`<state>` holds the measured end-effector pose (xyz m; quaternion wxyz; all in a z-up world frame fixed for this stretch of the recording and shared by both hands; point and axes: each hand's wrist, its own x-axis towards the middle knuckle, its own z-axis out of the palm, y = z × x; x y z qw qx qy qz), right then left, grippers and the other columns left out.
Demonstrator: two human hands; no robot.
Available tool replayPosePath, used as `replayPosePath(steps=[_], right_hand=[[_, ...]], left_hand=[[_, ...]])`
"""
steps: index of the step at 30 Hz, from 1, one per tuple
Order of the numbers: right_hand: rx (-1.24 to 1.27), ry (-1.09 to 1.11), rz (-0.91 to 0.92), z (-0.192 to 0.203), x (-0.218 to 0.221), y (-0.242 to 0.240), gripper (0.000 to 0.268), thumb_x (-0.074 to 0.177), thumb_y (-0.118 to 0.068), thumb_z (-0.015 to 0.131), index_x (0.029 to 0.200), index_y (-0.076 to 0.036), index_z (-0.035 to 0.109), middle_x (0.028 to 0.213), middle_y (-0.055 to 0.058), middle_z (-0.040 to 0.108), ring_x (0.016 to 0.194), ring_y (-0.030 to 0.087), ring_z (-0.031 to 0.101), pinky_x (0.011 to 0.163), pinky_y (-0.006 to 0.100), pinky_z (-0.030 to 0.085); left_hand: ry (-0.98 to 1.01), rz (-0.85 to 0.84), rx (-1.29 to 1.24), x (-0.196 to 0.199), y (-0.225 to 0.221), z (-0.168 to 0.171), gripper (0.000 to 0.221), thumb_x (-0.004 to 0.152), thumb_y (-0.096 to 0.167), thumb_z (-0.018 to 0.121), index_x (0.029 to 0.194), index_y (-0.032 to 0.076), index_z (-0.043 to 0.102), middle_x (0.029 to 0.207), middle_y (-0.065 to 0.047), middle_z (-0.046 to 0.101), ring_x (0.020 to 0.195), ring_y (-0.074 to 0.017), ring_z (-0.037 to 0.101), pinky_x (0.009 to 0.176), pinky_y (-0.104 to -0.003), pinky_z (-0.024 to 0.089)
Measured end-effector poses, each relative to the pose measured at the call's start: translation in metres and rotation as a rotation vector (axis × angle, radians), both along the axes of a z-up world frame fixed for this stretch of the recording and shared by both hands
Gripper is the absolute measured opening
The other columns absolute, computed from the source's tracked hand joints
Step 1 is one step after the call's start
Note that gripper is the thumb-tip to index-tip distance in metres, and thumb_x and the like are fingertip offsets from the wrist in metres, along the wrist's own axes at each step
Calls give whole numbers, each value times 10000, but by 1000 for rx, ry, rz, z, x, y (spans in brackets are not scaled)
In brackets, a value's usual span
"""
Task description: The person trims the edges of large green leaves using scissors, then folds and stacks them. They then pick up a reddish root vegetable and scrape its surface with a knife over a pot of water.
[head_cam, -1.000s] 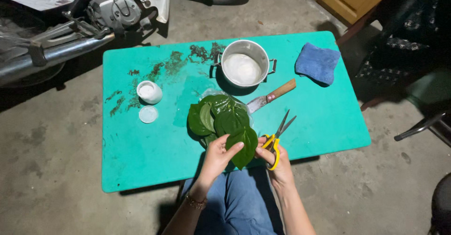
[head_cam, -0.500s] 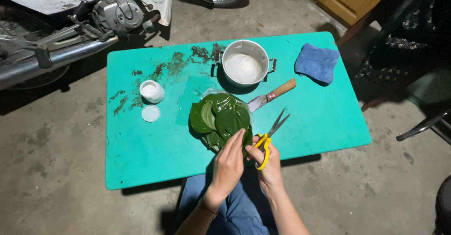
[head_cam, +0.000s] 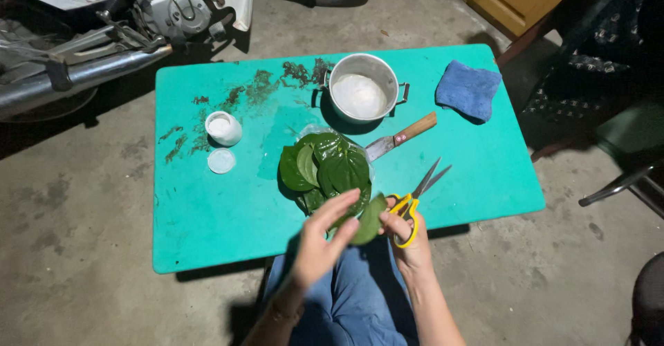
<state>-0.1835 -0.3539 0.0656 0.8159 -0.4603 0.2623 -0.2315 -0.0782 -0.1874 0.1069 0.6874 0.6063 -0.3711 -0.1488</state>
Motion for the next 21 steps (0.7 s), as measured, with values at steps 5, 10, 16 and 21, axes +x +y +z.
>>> replayPosePath(steps=[5,10,16,21], right_hand=[[71,-15,-41,-6,9,11,294,846,-100,748,1109,-3,658,968,44,696,853,126,666,777,265,519],[-73,172,-50,-11,10,11,312,942,-203,738,1154,17,673,914,67,625,743,155,592,622,315,551],[-151,464,303,-21,-38,-35,362,929,-259,615,1234,-64,621,987,43,718,772,108,682,640,321,626],[-442,489,287,-43,-78,-67,284,909,-218,688,1139,-52,669,817,-4,650,689,62,590,545,271,531]], left_hand=[[375,-30,50,12,-16,-35,517,880,53,772,1368,5,609,1224,-108,713,1077,-155,706,921,-285,579],[484,14,-26,11,-31,-65,418,895,33,773,1290,-24,650,1045,-84,740,951,-104,701,848,-251,572],[559,-140,123,40,-53,-98,346,930,128,758,1241,-20,724,1007,-53,735,888,-78,666,779,-220,543],[489,-271,202,44,-94,-108,330,952,173,736,1210,-32,739,1000,-29,746,887,-66,647,777,-219,529]])
